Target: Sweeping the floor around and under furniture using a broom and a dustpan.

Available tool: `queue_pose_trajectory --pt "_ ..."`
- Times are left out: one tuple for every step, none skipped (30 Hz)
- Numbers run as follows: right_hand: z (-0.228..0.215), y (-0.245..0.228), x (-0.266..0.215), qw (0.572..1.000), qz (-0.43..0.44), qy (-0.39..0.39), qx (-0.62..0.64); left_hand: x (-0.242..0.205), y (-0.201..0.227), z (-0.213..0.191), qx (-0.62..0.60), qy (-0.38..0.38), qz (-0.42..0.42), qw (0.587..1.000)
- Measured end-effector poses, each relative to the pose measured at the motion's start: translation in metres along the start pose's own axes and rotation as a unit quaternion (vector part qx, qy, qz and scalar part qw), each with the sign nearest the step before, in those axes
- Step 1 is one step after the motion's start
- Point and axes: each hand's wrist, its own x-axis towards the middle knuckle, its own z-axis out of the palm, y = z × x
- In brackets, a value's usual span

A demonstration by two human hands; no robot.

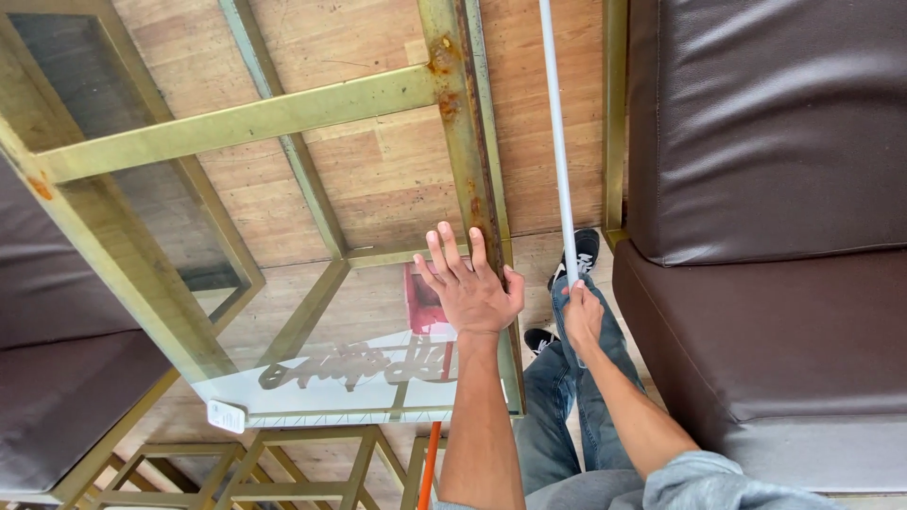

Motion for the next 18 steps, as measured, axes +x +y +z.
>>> queue_pose_trajectory --pt "-0.009 -0.008 -0.006 1.0 0.0 0.002 0.0 -0.001 0.004 0.001 -0.002 0.001 0.0 1.0" --pt "-0.011 -0.017 -0.014 1.0 -0.015 0.002 -0.006 -0.001 0.002 0.001 -0.003 0.003 -0.002 1.0" --pt "-0.013 -0.026 -0.021 0.999 -0.03 0.002 -0.012 -0.001 0.0 0.001 -0.003 0.005 -0.003 1.0" --pt "-0.015 -0.033 -0.022 0.999 -0.029 -0.003 -0.014 0.0 0.001 0.002 0.001 0.003 -0.005 1.0" --pt "-0.016 -0.04 -0.022 0.998 -0.058 -0.003 -0.009 0.002 0.0 0.003 0.002 0.005 -0.005 1.0" --pt "-0.02 -0.044 -0.026 0.996 -0.085 -0.001 -0.007 0.0 0.002 0.003 0.0 0.005 -0.005 1.0" --pt "-0.018 -0.049 -0.021 0.997 -0.082 -0.004 -0.011 -0.005 0.001 -0.001 0.001 0.0 -0.008 1.0" --pt "-0.015 -0.061 -0.008 0.992 -0.126 -0.006 0.01 -0.004 0.001 0.001 0.0 0.003 -0.007 1.0" --pt "-0.013 -0.074 0.005 0.985 -0.169 -0.009 0.031 -0.002 0.001 0.002 0.0 0.006 -0.007 1.0" --pt "-0.013 -0.106 0.024 0.985 -0.171 -0.009 0.031 -0.002 0.001 0.002 0.0 0.008 -0.007 1.0" --pt "-0.013 -0.137 0.044 0.965 -0.258 0.002 0.047 -0.002 0.001 0.002 -0.002 0.009 -0.007 1.0" --pt "-0.012 -0.166 0.062 0.938 -0.342 0.011 0.062 -0.003 0.0 0.002 -0.003 0.008 -0.007 1.0" --pt "-0.014 -0.214 0.074 0.938 -0.342 0.009 0.061 -0.003 0.0 0.002 -0.001 0.008 -0.009 1.0" --pt "-0.016 -0.261 0.081 0.95 -0.288 -0.041 0.112 -0.006 0.0 0.001 -0.002 -0.026 -0.013 1.0" --pt "-0.017 -0.313 0.087 0.955 -0.231 -0.092 0.162 -0.01 -0.001 0.0 -0.004 -0.06 -0.018 0.998" --pt "-0.016 -0.318 0.127 0.955 -0.231 -0.095 0.161 -0.008 -0.001 0.0 -0.001 -0.06 -0.02 0.998" --pt "-0.01 -0.347 0.164 0.962 -0.227 -0.077 0.128 -0.007 -0.002 -0.001 -0.006 -0.024 -0.016 1.0" --pt "-0.002 -0.397 0.194 0.968 -0.227 -0.058 0.093 -0.002 0.001 0.0 -0.013 0.016 -0.014 1.0"
